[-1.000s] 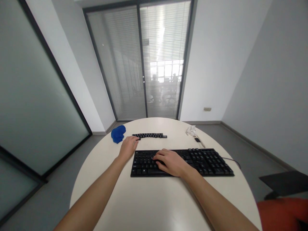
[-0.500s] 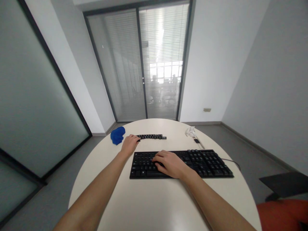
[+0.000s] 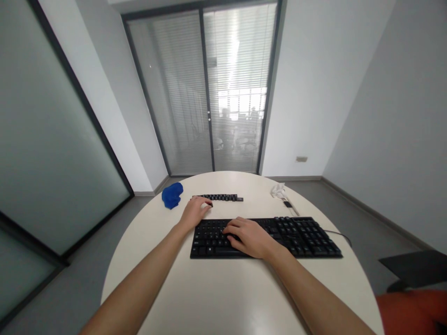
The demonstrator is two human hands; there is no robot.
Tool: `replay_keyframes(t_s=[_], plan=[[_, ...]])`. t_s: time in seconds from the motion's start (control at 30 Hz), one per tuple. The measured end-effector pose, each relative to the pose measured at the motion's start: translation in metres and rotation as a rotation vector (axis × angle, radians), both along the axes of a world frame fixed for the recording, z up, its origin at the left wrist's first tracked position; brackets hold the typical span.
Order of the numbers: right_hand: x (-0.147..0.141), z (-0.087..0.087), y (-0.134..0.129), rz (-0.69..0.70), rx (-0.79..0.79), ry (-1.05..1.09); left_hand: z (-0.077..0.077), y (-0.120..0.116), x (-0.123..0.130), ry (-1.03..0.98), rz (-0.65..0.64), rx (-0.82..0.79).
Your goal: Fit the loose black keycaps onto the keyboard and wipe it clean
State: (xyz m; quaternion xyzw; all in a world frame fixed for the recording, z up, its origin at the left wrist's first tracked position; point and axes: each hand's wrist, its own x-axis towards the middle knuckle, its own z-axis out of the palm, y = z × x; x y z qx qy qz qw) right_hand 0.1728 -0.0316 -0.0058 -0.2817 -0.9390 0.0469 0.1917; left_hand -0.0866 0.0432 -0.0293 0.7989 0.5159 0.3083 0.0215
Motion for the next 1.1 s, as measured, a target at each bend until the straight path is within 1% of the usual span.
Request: replay_keyframes(t_s=[0.1,0.17,0.23,0.33,0.5,0.77,1.1], plan=[[0.000,0.000,0.000,0.001,0.001,-0.003,0.002,-0.024,0.011,-0.079,-0.048,-0.038],[0.000,0.000,0.001,-0.003,0.002,-0.009,0.006,-0.040,0.016,-0.175,-0.173,-0.127],[0.000,0.000,0.000,-0.009,0.000,-0.010,0.010,-0.052,0.016,-0.191,-0.249,-0.171],[0.000,0.001,0.000,-0.010,-0.011,-0.008,0.014,-0.062,0.013,-0.201,-0.265,-0.206],[-0.001,0.002,-0.001,-0.012,-0.019,-0.011,0.017,-0.066,0.006,-0.156,-0.280,-0.255],[0.000,0.001,0.000,-0.017,-0.018,-0.014,0.016,-0.064,0.004,-0.173,-0.280,-0.285],[0.000,0.002,-0.001,-0.017,-0.028,-0.001,0.016,-0.064,0.004,-0.136,-0.325,-0.264]])
